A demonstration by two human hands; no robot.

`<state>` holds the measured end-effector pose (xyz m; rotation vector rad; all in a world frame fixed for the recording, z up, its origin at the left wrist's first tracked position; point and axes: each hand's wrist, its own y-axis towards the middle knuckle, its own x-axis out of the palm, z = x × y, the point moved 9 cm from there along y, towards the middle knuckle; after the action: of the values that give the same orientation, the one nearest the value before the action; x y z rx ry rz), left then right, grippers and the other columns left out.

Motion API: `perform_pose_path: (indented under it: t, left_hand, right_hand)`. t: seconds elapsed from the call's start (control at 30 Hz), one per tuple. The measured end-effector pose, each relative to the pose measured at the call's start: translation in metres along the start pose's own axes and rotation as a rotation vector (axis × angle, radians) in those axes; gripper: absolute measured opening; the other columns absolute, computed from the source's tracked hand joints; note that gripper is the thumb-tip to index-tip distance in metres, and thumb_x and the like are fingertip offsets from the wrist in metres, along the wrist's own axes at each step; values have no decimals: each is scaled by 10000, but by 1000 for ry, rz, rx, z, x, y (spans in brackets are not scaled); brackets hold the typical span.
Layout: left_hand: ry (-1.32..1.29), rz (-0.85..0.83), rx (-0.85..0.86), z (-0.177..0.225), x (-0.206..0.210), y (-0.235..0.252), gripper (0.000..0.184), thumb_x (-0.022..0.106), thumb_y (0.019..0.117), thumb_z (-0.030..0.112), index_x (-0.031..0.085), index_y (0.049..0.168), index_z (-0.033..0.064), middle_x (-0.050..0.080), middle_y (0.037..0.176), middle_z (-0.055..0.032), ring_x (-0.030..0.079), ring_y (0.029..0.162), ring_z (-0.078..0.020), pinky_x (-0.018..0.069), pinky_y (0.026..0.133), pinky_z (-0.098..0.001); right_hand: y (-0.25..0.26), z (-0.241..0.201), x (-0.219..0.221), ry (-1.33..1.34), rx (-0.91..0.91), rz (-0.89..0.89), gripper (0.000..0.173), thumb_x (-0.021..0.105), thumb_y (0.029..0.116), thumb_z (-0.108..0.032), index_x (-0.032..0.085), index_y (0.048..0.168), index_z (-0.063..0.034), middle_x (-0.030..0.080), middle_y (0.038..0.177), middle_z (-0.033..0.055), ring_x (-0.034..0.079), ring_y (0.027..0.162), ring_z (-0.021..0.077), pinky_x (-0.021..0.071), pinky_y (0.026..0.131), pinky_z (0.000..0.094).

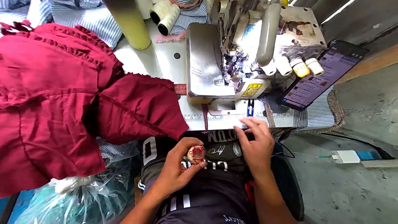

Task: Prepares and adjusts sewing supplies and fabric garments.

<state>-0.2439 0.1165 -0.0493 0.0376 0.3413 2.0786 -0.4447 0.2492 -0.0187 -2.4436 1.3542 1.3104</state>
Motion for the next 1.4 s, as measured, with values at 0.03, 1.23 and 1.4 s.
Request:
perform_pose_path:
  t: [0.03, 1.23, 1.4]
  left_hand:
    - [7, 14, 6, 0, -2, -1, 427, 749, 935, 255, 606, 1273, 37, 648, 1262, -106, 633, 1189, -194, 555, 1024, -380]
    - [131, 205, -18, 8, -9, -4, 360, 839, 792, 151, 586, 1029, 58, 669, 988, -49, 674, 942, -98, 587, 837, -245]
    - [206, 207, -18, 10, -10, -4, 327, 819, 805, 151, 590, 1019, 59, 670, 984, -55, 669, 947, -101, 581, 829, -241]
  right_hand:
    - [8, 9, -3, -119, 40, 20, 384, 718, 946, -334, 736, 1200, -47, 656, 1201, 175, 643, 1040, 261, 563, 859, 383]
    - [-84, -75, 24, 220, -1, -542, 375, 558, 1038, -305, 661, 1329, -93, 721, 1019, 7, 637, 766, 22, 556, 660, 198]
    - [-83, -73, 21, 184, 13, -530, 383, 556, 1035, -303, 660, 1339, -96, 717, 997, 3, 619, 718, 22, 539, 611, 200]
